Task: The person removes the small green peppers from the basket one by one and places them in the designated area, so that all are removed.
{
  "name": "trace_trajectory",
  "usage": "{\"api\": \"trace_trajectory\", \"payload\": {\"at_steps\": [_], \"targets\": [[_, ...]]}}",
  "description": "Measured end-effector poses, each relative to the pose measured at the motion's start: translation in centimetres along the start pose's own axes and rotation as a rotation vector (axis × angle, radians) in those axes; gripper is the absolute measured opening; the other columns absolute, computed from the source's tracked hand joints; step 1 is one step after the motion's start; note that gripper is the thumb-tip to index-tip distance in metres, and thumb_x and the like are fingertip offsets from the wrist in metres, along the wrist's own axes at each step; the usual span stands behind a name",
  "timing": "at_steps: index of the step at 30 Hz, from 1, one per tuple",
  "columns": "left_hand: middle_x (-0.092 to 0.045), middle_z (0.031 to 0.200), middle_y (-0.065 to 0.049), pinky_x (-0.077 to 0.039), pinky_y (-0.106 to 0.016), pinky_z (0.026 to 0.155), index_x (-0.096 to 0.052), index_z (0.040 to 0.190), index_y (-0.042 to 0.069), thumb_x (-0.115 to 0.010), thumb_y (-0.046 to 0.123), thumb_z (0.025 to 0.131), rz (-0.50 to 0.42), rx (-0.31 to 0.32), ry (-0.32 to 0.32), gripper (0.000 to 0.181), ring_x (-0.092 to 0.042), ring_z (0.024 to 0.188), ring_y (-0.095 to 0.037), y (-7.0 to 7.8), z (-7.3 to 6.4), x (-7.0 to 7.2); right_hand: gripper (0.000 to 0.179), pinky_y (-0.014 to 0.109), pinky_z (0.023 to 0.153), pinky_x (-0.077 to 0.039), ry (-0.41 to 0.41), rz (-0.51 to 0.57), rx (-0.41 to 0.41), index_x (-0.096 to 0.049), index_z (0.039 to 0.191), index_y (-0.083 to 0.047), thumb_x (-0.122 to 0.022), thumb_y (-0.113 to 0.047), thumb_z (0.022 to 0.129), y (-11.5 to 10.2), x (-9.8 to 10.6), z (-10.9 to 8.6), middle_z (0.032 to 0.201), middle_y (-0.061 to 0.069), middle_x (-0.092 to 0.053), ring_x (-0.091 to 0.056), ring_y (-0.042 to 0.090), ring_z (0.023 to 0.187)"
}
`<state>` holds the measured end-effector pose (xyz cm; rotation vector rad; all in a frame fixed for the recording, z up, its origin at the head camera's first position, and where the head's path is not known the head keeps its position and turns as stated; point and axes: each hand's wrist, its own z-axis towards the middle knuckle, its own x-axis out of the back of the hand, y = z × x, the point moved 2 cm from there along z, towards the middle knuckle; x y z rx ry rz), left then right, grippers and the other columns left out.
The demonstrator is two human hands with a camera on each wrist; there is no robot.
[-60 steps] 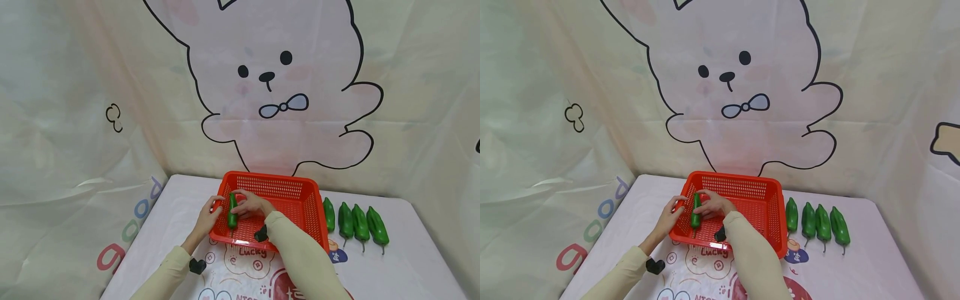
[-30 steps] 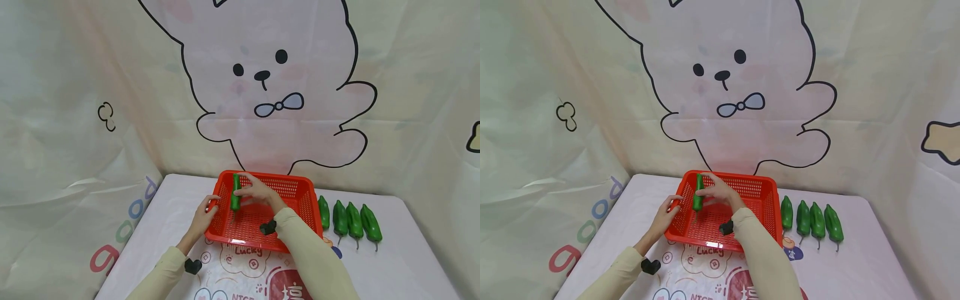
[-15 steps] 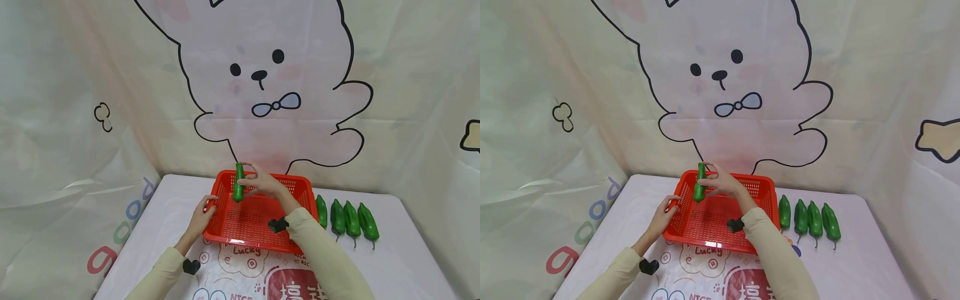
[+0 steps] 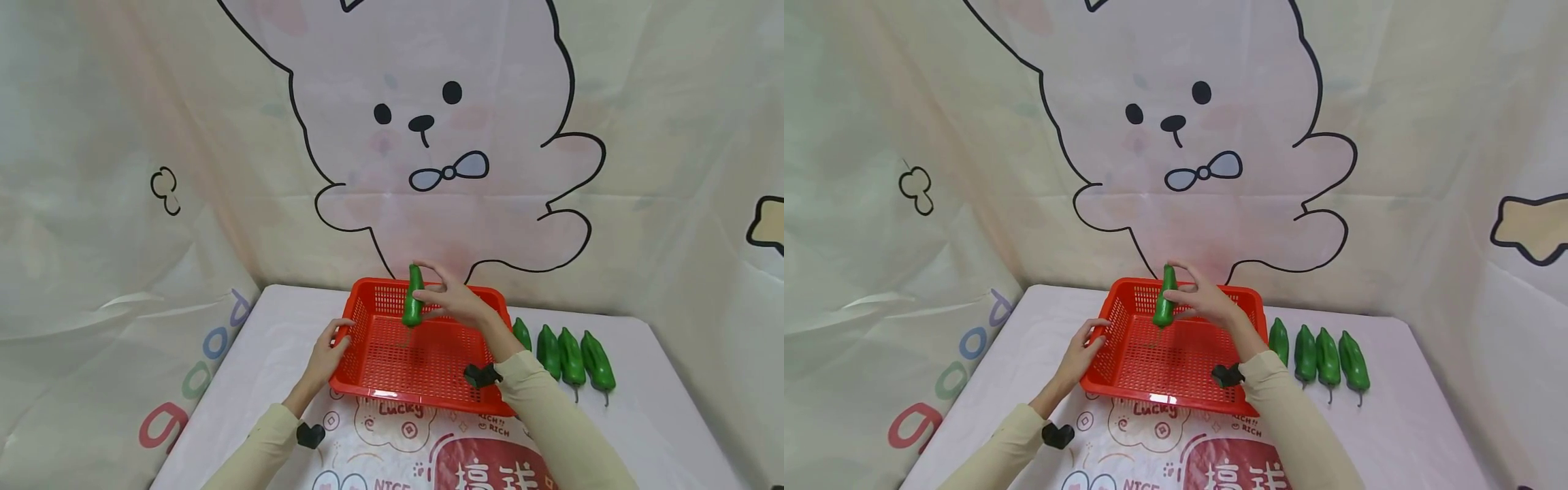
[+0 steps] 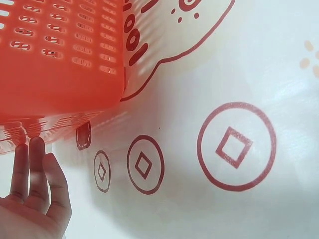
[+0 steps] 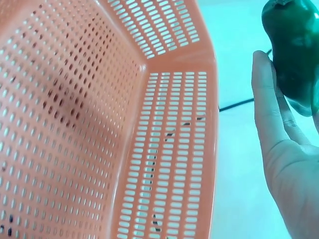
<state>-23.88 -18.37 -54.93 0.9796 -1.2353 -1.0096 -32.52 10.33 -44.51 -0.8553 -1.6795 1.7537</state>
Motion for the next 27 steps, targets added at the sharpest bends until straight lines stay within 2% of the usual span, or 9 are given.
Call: {"api": "trace_trajectory", "payload": {"at_steps": [7,14,20,27], "targets": [[-0.058,0.116,-0.026,-0.06,-0.045,0.063,-0.059,0.13,0.014,-0.054,0.007,0.102,-0.006,-0.013,0.012,0.029,-0.066,0.088,-0.038,0.1,0.1,0.2,0.072,0.058,0.087,-0.054,-0.026,0.04,0.023,-0.029,0.157,-0.027,-0.064,-0.003,0.099,-0.5,0.9,-1.8,0.135,0.038,-0.049,-0.065,0.044,0.107],[-0.058,0.117,-0.021,-0.061,-0.042,0.064,-0.059,0.13,0.016,-0.053,0.006,0.103,-0.001,-0.001,0.003,0.029,-0.066,0.089,-0.034,0.0,0.0,0.1,0.074,0.058,0.086,-0.054,-0.023,0.014,0.08,-0.027,0.159,-0.026,-0.063,-0.003,0.099,-1.0,1.8,-3.3,0.127,0.034,-0.057,-0.066,0.042,0.106],[-0.058,0.117,-0.021,-0.061,-0.043,0.064,-0.058,0.13,0.015,-0.052,0.007,0.103,-0.004,-0.007,0.0,0.029,-0.066,0.089,-0.037,-0.1,0.2,0.1,0.075,0.062,0.089,-0.051,0.007,-0.006,0.115,-0.025,0.161,-0.027,-0.061,-0.004,0.1,-1.4,2.4,-4.8,0.13,0.031,-0.055,-0.063,0.039,0.111],[-0.056,0.12,-0.026,-0.06,-0.05,0.067,-0.056,0.134,0.009,-0.051,0.005,0.104,-0.026,-0.003,-0.011,0.031,-0.065,0.093,-0.046,0.1,0.0,0.0,0.078,0.055,0.089,-0.054,0.085,-0.061,0.143,-0.022,0.163,-0.027,-0.062,-0.003,0.1,-1.3,3.4,-7.1,0.133,0.031,-0.052,-0.064,0.035,0.112]]}}
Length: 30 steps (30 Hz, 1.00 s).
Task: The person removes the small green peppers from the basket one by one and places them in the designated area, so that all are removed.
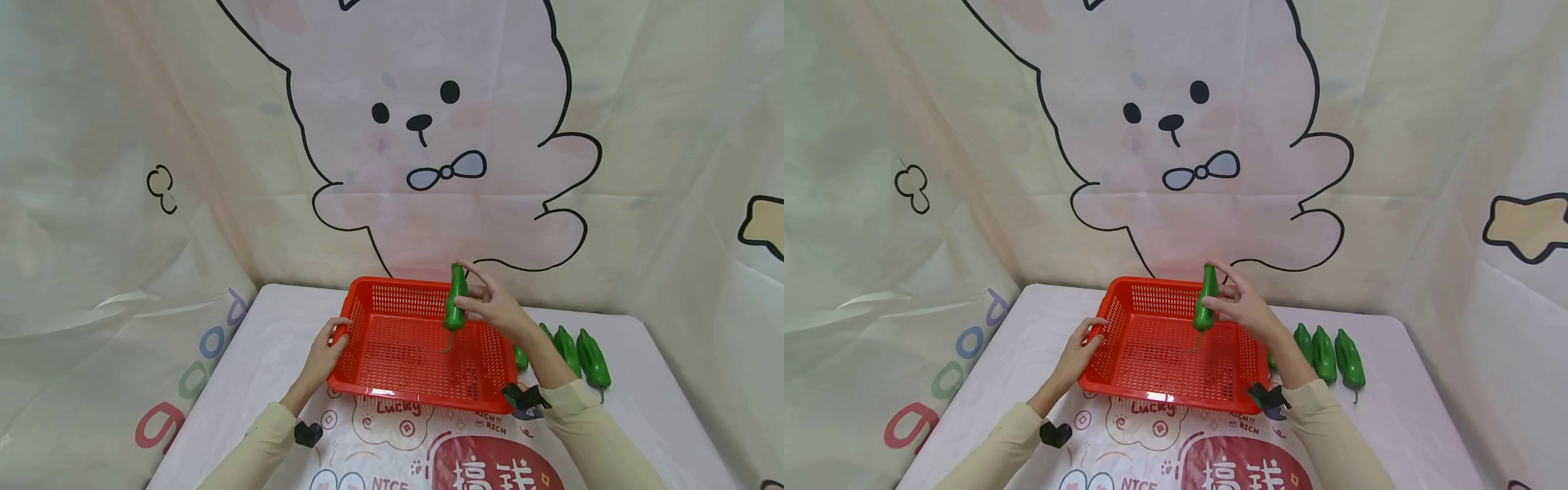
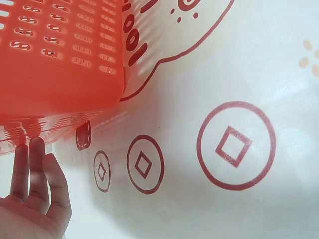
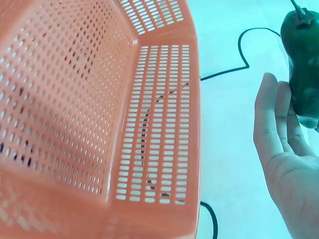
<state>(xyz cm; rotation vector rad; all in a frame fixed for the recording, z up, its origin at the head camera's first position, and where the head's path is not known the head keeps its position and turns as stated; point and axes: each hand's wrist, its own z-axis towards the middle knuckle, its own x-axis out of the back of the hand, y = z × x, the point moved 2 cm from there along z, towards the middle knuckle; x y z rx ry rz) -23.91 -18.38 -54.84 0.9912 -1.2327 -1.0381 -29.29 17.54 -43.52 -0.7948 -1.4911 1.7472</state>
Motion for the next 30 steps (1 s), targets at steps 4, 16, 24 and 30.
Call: {"api": "trace_trajectory", "payload": {"at_steps": [4,16,24,30], "targets": [[-0.055,0.12,-0.032,-0.059,-0.056,0.069,-0.054,0.134,0.004,-0.05,0.002,0.103,-0.018,0.008,-0.019,0.032,-0.062,0.096,-0.053,1.0,-0.3,0.1,0.078,0.054,0.088,-0.054,0.014,-0.021,0.03,-0.02,0.163,-0.024,-0.061,-0.002,0.101,0.0,0.9,-1.3,0.13,0.029,-0.054,-0.065,0.033,0.11],[-0.053,0.119,-0.037,-0.059,-0.055,0.07,-0.055,0.133,0.001,-0.051,0.0,0.102,-0.025,-0.01,-0.039,0.031,-0.061,0.096,-0.055,3.8,-1.4,0.2,0.077,0.043,0.084,-0.058,0.12,-0.098,0.002,-0.018,0.163,-0.022,-0.059,-0.002,0.102,1.0,4.2,-5.4,0.123,0.024,-0.062,-0.07,0.03,0.098],[-0.054,0.121,-0.032,-0.06,-0.053,0.07,-0.056,0.133,0.005,-0.051,0.002,0.103,-0.007,-0.003,-0.025,0.031,-0.062,0.096,-0.052,2.8,-1.1,0.2,0.075,0.038,0.087,-0.056,0.192,-0.151,-0.052,-0.015,0.164,-0.024,-0.056,-0.006,0.104,1.1,6.2,-8.5,0.129,0.024,-0.057,-0.069,0.026,0.105],[-0.057,0.118,-0.023,-0.061,-0.046,0.066,-0.057,0.133,0.012,-0.052,0.006,0.103,0.028,-0.006,0.008,0.031,-0.064,0.092,-0.043,-0.1,-0.1,0.0,0.074,0.031,0.086,-0.056,0.263,-0.254,-0.133,-0.013,0.164,-0.031,-0.056,-0.015,0.106,1.4,7.3,-11.1,0.139,0.038,-0.044,-0.067,0.019,0.103]]}}
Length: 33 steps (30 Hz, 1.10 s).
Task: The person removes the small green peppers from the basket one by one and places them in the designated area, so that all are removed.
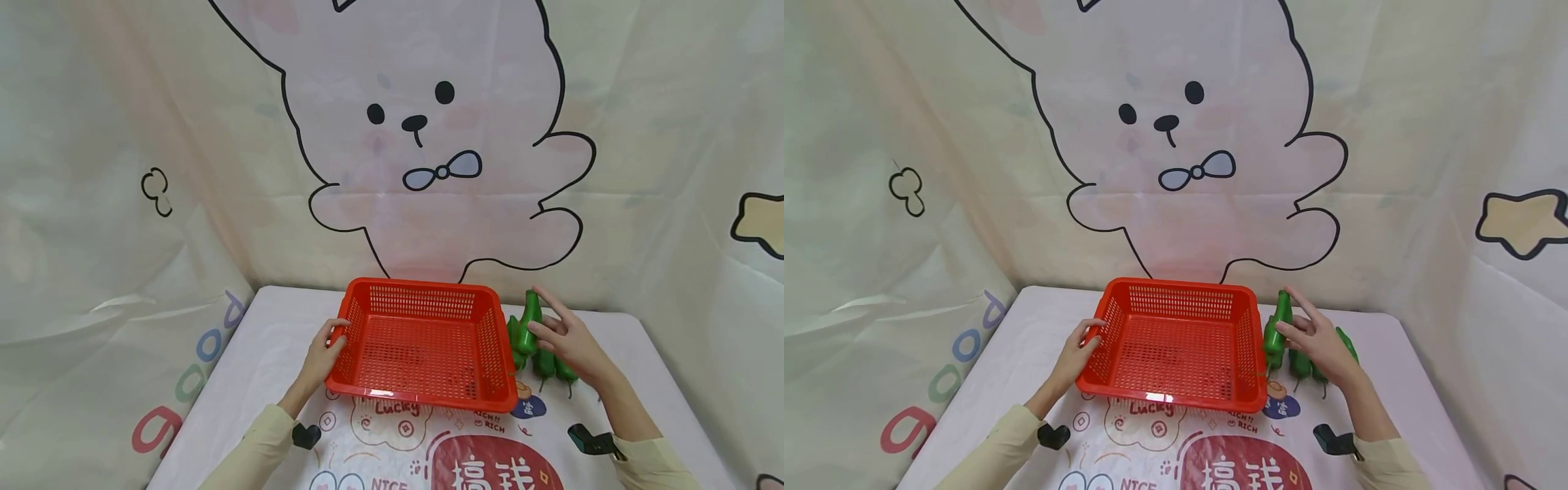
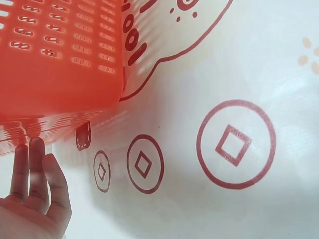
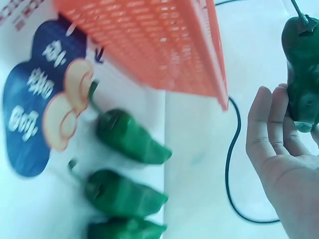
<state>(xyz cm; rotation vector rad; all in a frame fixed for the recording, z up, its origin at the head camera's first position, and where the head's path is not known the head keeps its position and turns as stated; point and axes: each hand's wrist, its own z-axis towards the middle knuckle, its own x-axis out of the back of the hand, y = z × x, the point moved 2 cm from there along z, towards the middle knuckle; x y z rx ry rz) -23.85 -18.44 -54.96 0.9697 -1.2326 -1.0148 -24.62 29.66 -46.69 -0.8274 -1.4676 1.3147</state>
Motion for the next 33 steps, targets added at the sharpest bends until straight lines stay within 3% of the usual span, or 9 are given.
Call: {"api": "trace_trajectory", "payload": {"at_steps": [6,12,19,21,24,27,33], "targets": [[-0.056,0.12,-0.024,-0.061,-0.045,0.066,-0.057,0.133,0.012,-0.052,0.008,0.103,-0.003,0.004,-0.002,0.03,-0.064,0.092,-0.041,-0.1,-0.1,0.1,0.076,0.03,0.088,-0.054,0.049,-0.071,-0.048,-0.011,0.164,-0.033,-0.057,-0.019,0.106,1.5,1.7,-2.1,0.148,0.042,-0.032,-0.062,0.004,0.107],[-0.055,0.121,-0.027,-0.06,-0.05,0.067,-0.056,0.134,0.01,-0.052,0.008,0.103,-0.012,0.005,-0.002,0.031,-0.063,0.094,-0.045,0.1,-0.2,0.0,0.077,0.025,0.084,-0.054,0.073,-0.095,-0.067,-0.01,0.164,-0.033,-0.056,-0.016,0.106,3.3,3.3,-4.0,0.148,0.045,-0.026,-0.058,-0.001,0.104],[-0.054,0.121,-0.032,-0.059,-0.055,0.071,-0.055,0.133,0.004,-0.051,0.002,0.103,-0.02,0.02,-0.018,0.031,-0.061,0.096,-0.052,2.3,-0.7,0.1,0.076,0.029,0.081,-0.057,0.078,-0.027,-0.043,-0.016,0.164,-0.034,-0.055,-0.007,0.105,5.4,5.9,-5.1,0.143,0.05,-0.024,-0.062,0.003,0.104],[-0.054,0.121,-0.034,-0.059,-0.056,0.071,-0.055,0.133,0.001,-0.05,0.0,0.103,-0.023,0.023,-0.027,0.031,-0.06,0.097,-0.054,2.8,-0.9,0.2,0.076,0.03,0.081,-0.058,0.078,-0.033,-0.036,-0.018,0.163,-0.032,-0.056,-0.004,0.104,5.9,6.8,-5.3,0.138,0.044,-0.037,-0.064,0.006,0.104],[-0.053,0.122,-0.035,-0.059,-0.056,0.071,-0.054,0.134,0.002,-0.05,0.001,0.103,-0.024,0.025,-0.029,0.032,-0.06,0.097,-0.054,2.4,-0.8,0.2,0.075,0.031,0.08,-0.058,0.07,-0.034,-0.033,-0.021,0.163,-0.03,-0.057,-0.002,0.103,6.7,8.3,-5.5,0.128,0.02,-0.055,-0.066,0.009,0.103],[-0.054,0.123,-0.033,-0.06,-0.054,0.069,-0.054,0.135,0.005,-0.051,0.003,0.103,-0.028,0.02,-0.019,0.032,-0.062,0.096,-0.053,1.2,-0.3,0.1,0.075,0.031,0.079,-0.058,0.067,-0.032,-0.04,-0.023,0.162,-0.029,-0.057,-0.001,0.102,7.3,9.8,-5.8,0.123,0.0,-0.055,-0.066,0.009,0.102],[-0.056,0.122,-0.025,-0.061,-0.046,0.067,-0.057,0.133,0.012,-0.052,0.006,0.103,-0.008,0.016,-0.004,0.03,-0.064,0.094,-0.043,0.0,0.1,-0.1,0.074,0.029,0.08,-0.058,0.059,-0.114,-0.107,-0.019,0.163,-0.035,-0.055,-0.007,0.105,8.5,12.4,-6.1,0.125,-0.001,-0.049,-0.064,0.005,0.102]]}}
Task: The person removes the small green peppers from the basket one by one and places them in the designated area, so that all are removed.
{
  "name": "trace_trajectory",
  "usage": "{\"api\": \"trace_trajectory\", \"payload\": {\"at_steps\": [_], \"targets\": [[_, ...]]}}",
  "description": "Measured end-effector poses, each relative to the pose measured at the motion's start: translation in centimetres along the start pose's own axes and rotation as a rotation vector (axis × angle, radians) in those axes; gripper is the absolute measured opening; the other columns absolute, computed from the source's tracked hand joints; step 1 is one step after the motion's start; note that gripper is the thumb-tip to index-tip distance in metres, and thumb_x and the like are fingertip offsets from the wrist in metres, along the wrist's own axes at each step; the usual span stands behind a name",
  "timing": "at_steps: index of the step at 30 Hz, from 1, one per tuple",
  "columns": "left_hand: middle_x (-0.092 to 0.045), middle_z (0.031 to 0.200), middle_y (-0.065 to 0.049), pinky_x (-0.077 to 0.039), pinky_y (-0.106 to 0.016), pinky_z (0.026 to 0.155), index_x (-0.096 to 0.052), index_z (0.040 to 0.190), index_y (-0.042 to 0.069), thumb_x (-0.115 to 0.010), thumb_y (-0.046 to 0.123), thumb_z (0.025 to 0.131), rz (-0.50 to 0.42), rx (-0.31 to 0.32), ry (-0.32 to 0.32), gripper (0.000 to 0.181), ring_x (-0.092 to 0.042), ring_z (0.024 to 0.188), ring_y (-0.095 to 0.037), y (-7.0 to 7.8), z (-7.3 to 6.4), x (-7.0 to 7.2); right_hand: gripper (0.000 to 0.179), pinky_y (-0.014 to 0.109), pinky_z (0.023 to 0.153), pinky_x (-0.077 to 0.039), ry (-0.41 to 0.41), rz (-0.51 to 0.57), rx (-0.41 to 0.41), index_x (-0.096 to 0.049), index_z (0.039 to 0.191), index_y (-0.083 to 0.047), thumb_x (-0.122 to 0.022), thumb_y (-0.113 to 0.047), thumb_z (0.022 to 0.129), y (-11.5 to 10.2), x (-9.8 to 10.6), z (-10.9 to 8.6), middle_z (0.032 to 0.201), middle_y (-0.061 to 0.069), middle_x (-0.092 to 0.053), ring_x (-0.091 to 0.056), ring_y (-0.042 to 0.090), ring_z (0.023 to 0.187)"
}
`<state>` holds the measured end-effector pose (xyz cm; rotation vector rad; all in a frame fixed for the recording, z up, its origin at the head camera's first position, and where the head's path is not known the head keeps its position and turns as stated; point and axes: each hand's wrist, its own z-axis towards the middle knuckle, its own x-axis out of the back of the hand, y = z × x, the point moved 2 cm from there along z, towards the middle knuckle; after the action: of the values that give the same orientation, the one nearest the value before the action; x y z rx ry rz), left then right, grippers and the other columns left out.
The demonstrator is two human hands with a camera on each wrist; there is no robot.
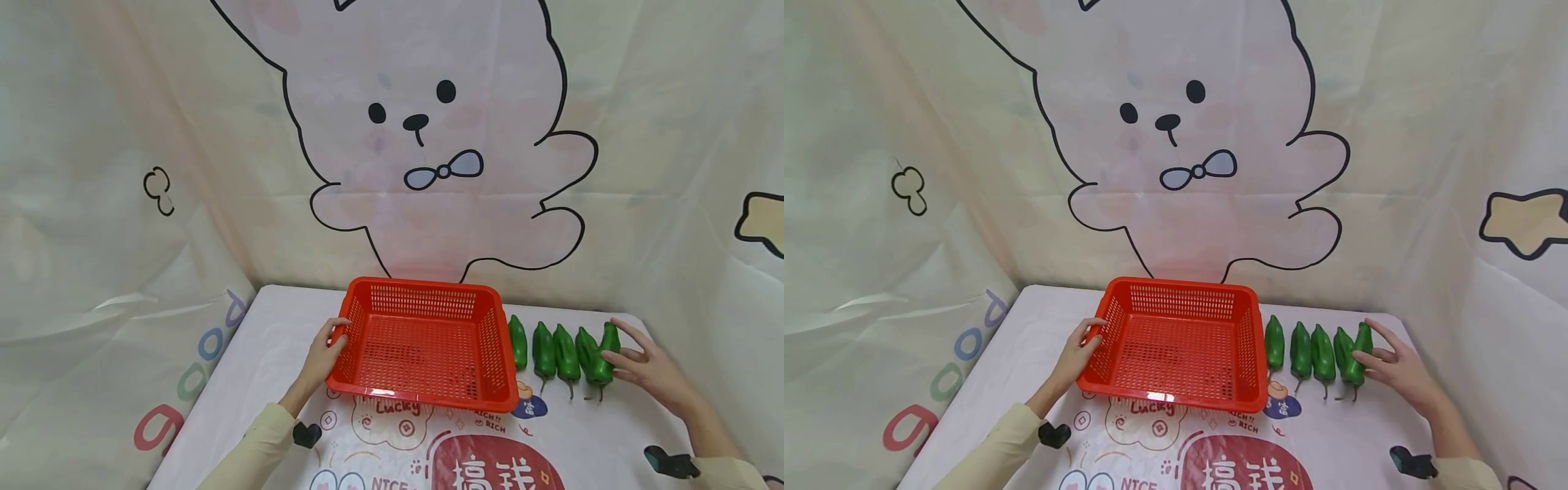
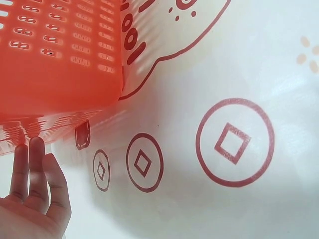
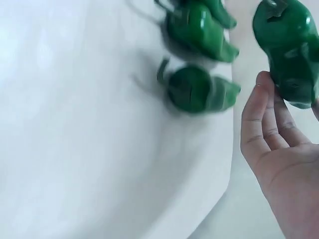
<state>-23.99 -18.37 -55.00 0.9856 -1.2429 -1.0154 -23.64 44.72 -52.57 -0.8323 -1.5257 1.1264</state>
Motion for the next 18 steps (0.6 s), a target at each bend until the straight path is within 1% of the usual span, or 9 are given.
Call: {"api": "trace_trajectory", "payload": {"at_steps": [2,4,6,7,11,13,15,16,18], "targets": [[-0.057,0.121,-0.023,-0.061,-0.044,0.067,-0.057,0.132,0.014,-0.053,0.007,0.103,0.005,0.0,0.003,0.03,-0.064,0.093,-0.041,0.0,0.0,0.0,0.075,0.029,0.079,-0.058,0.001,-0.025,-0.017,-0.017,0.163,-0.037,-0.055,-0.007,0.105,0.4,0.7,0.0,0.124,0.006,-0.052,-0.065,0.006,0.1],[-0.057,0.121,-0.022,-0.061,-0.044,0.067,-0.058,0.131,0.015,-0.053,0.008,0.103,0.004,-0.002,0.002,0.03,-0.064,0.094,-0.04,0.0,0.0,0.0,0.076,0.03,0.078,-0.058,0.002,-0.046,-0.017,-0.016,0.163,-0.037,-0.055,-0.007,0.105,0.7,1.4,0.0,0.128,0.016,-0.049,-0.065,0.006,0.099],[-0.057,0.121,-0.022,-0.061,-0.044,0.067,-0.058,0.131,0.015,-0.053,0.008,0.103,0.0,-0.002,0.001,0.029,-0.064,0.094,-0.041,0.1,0.0,0.0,0.077,0.032,0.078,-0.059,0.005,-0.047,-0.02,-0.016,0.163,-0.037,-0.055,-0.005,0.104,1.0,2.0,-0.2,0.129,0.022,-0.047,-0.066,0.007,0.098],[-0.057,0.121,-0.022,-0.061,-0.044,0.067,-0.058,0.131,0.016,-0.052,0.008,0.103,-0.002,-0.003,-0.001,0.029,-0.064,0.094,-0.041,0.1,-0.1,0.0,0.078,0.033,0.077,-0.059,0.007,-0.038,-0.023,-0.016,0.163,-0.038,-0.055,-0.004,0.104,1.1,2.3,-0.2,0.129,0.02,-0.047,-0.066,0.007,0.098],[-0.057,0.121,-0.021,-0.061,-0.044,0.067,-0.058,0.13,0.018,-0.052,0.008,0.103,-0.004,0.002,-0.001,0.029,-0.064,0.094,-0.042,0.1,0.0,0.0,0.079,0.036,0.076,-0.06,0.005,0.012,-0.031,-0.02,0.162,-0.039,-0.056,-0.001,0.103,1.6,3.2,-0.3,0.122,-0.002,-0.05,-0.068,0.009,0.096],[-0.057,0.121,-0.022,-0.061,-0.044,0.066,-0.058,0.13,0.017,-0.052,0.008,0.103,0.0,-0.002,-0.003,0.029,-0.065,0.093,-0.042,0.0,0.0,0.0,0.079,0.037,0.075,-0.06,0.012,0.023,-0.041,-0.021,0.162,-0.04,-0.057,-0.001,0.102,1.7,3.4,-0.3,0.119,-0.008,-0.049,-0.068,0.01,0.095],[-0.057,0.12,-0.022,-0.061,-0.044,0.066,-0.058,0.131,0.017,-0.052,0.008,0.103,0.002,-0.003,-0.002,0.029,-0.065,0.092,-0.041,0.0,0.0,0.1,0.081,0.039,0.075,-0.06,0.013,0.001,-0.051,-0.019,0.162,-0.039,-0.058,-0.003,0.102,1.9,3.5,-0.3,0.12,-0.002,-0.053,-0.069,0.011,0.094],[-0.057,0.12,-0.022,-0.061,-0.044,0.066,-0.058,0.131,0.017,-0.052,0.008,0.103,0.003,-0.004,-0.001,0.029,-0.065,0.092,-0.041,0.0,0.0,0.1,0.081,0.039,0.075,-0.06,0.019,-0.019,-0.06,-0.017,0.163,-0.038,-0.059,-0.004,0.102,2.0,3.5,-0.2,0.121,0.005,-0.055,-0.069,0.01,0.093],[-0.057,0.12,-0.023,-0.061,-0.044,0.066,-0.058,0.131,0.016,-0.052,0.007,0.103,0.005,-0.013,-0.001,0.029,-0.064,0.092,-0.041,-0.1,0.1,0.0,0.081,0.039,0.075,-0.06,0.037,-0.057,-0.086,-0.013,0.163,-0.035,-0.06,-0.008,0.103,2.2,3.5,-0.2,0.123,0.024,-0.055,-0.068,0.009,0.092]]}}
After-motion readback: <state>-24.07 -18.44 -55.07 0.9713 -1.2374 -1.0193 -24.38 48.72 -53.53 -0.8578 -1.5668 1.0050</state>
